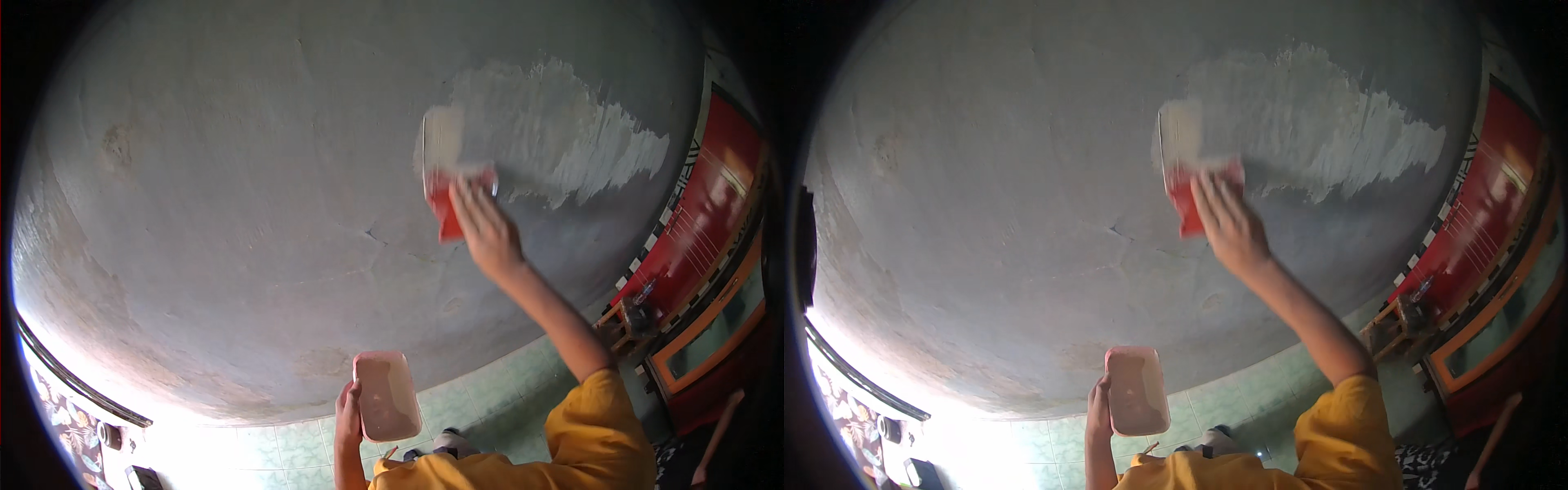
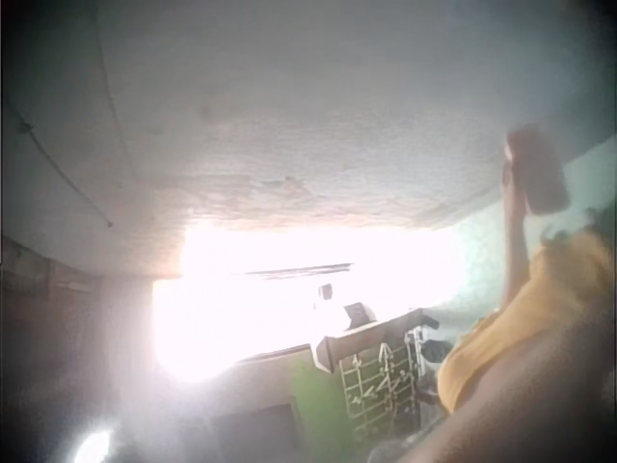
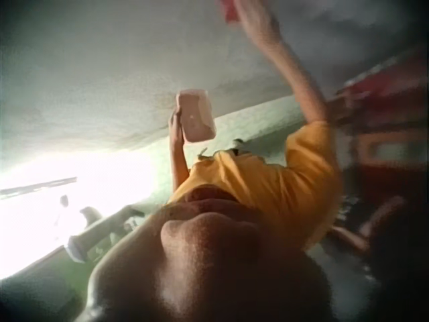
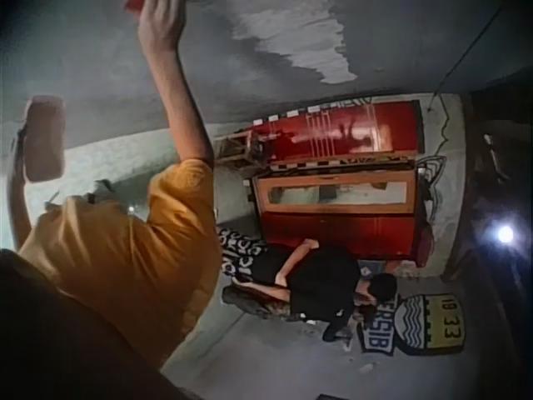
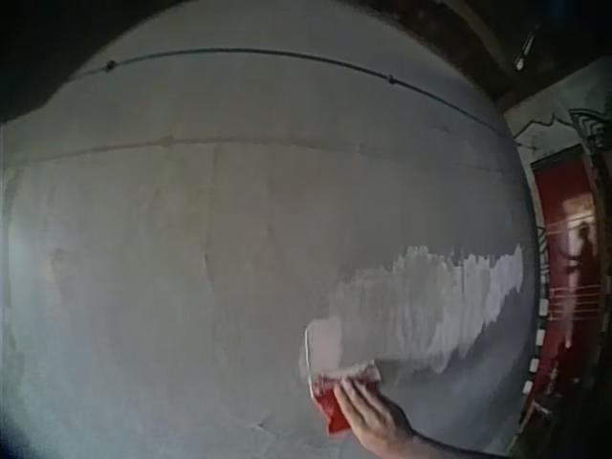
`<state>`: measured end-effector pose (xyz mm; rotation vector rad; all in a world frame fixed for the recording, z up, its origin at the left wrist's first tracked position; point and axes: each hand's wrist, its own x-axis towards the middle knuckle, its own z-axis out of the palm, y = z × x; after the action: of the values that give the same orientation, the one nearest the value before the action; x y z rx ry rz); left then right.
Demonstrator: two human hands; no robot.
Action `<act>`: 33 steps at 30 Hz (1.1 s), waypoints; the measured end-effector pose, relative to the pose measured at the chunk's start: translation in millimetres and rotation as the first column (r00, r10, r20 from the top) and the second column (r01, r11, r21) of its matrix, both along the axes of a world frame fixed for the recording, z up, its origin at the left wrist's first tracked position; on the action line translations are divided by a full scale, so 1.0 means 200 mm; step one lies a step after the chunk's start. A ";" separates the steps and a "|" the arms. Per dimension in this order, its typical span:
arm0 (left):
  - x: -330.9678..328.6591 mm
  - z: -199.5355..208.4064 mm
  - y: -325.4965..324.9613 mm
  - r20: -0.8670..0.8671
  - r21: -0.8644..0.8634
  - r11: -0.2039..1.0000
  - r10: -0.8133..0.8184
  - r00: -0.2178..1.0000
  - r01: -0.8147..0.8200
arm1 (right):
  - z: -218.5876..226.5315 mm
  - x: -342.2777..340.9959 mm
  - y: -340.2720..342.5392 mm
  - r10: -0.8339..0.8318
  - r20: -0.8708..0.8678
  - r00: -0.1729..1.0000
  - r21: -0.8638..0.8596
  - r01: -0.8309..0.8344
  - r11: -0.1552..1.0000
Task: The person applies white putty to a section of the ceiling using a scraper, repeatedly scooping more material from a container held in the other hand.
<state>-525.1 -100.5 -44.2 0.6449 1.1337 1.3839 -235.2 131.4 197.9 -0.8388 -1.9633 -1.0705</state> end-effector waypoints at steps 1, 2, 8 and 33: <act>0.01 0.00 -0.01 0.005 0.013 1.000 0.008 1.000 -0.008 | -0.15 0.05 -0.04 0.016 0.014 1.000 -0.084 -0.015 0.996; 0.01 -0.01 -0.03 0.008 0.010 1.000 0.010 1.000 -0.010 | -0.17 0.08 -0.07 0.018 0.017 1.000 -0.086 -0.017 0.996; -0.01 0.00 -0.06 0.000 -0.040 0.999 -0.005 1.000 0.005 | 0.59 -0.04 -0.12 0.218 -0.167 0.962 0.039 -0.214 0.976; -0.05 0.00 -0.08 0.003 0.001 1.000 -0.004 1.000 0.004 | 0.02 -0.04 -0.14 0.182 -0.050 0.982 -0.244 -0.189 0.951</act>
<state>-535.5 -116.3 -43.2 0.6451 1.1283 1.3816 -242.6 104.0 201.3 -0.7753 -2.1344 -0.7102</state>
